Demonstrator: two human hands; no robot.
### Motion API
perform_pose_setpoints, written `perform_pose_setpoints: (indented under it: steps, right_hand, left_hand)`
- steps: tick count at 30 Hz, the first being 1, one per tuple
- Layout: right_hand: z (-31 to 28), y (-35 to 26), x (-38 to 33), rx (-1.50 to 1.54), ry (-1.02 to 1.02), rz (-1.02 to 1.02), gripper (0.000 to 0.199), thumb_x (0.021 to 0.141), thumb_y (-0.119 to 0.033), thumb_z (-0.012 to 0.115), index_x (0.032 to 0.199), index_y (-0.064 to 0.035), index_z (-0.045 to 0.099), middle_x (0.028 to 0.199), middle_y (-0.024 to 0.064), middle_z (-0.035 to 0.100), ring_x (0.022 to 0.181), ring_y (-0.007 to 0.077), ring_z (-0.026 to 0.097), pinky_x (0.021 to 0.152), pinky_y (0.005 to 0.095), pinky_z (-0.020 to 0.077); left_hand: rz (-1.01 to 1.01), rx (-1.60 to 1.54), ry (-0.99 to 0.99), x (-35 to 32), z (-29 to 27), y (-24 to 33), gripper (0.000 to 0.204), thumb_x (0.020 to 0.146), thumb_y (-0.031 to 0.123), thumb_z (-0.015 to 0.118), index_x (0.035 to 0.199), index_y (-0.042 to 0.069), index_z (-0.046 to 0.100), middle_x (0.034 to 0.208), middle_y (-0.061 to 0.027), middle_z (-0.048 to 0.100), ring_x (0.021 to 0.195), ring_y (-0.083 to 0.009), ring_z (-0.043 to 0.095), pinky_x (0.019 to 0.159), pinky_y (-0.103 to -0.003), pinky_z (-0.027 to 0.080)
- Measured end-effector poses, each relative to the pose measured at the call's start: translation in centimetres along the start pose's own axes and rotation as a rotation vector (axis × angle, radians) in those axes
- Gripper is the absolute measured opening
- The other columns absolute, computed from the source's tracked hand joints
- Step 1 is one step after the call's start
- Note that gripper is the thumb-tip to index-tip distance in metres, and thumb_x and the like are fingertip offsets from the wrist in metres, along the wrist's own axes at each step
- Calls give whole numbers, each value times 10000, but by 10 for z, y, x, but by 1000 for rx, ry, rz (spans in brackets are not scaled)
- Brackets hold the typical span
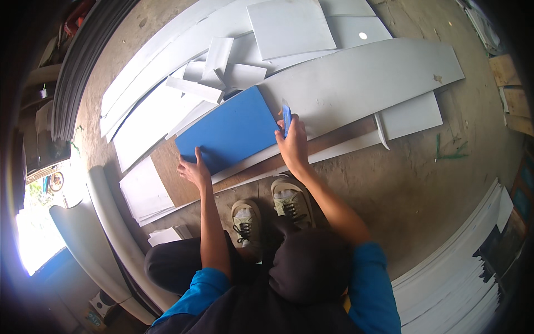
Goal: The person sits on the floor and uses a utility knife to cut a blue corrugated sheet and several white flat sheets. They align the sheets on a brown board, score the material with the knife, and then snap the pieces apart to separate them.
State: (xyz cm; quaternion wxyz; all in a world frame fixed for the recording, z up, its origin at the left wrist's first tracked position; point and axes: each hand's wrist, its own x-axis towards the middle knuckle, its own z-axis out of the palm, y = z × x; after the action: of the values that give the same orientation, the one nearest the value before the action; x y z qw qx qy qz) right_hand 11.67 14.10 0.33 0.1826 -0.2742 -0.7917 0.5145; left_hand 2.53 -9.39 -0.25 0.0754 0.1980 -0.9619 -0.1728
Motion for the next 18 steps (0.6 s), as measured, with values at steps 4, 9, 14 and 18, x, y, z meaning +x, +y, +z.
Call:
perform_pose_setpoints:
  steps: [4, 9, 14, 18]
  right_hand:
    - [2, -3, 11, 62, 4, 32, 305, 728, 50, 591, 985, -3, 435, 889, 138, 572, 806, 296, 572, 687, 375, 466]
    - [4, 5, 16, 89, 14, 25, 329, 719, 59, 613, 994, -3, 445, 854, 105, 606, 715, 191, 598, 649, 306, 493]
    - [2, 0, 13, 159, -17, 61, 332, 724, 56, 614, 997, 0, 434, 873, 109, 612, 714, 184, 611, 646, 297, 498]
    - [2, 4, 12, 162, 9, 43, 343, 727, 54, 614, 1009, -2, 428, 884, 111, 613, 722, 178, 612, 644, 294, 497]
  left_hand:
    - [14, 8, -9, 11, 6, 12, 795, 718, 544, 613, 1260, 18, 365, 1185, -196, 386, 1097, -364, 367, 899, -496, 333]
    - [13, 7, 36, 17, 16, 8, 815, 692, 558, 632, 1243, 14, 379, 1176, -203, 391, 1093, -383, 371, 893, -499, 342]
    - [23, -23, 30, 20, 18, 3, 816, 679, 572, 636, 1232, 22, 394, 1159, -206, 401, 1080, -390, 381, 892, -498, 345]
    - [32, -26, 32, 20, 18, 2, 817, 675, 580, 634, 1233, 33, 397, 1143, -203, 408, 1074, -389, 385, 893, -498, 343]
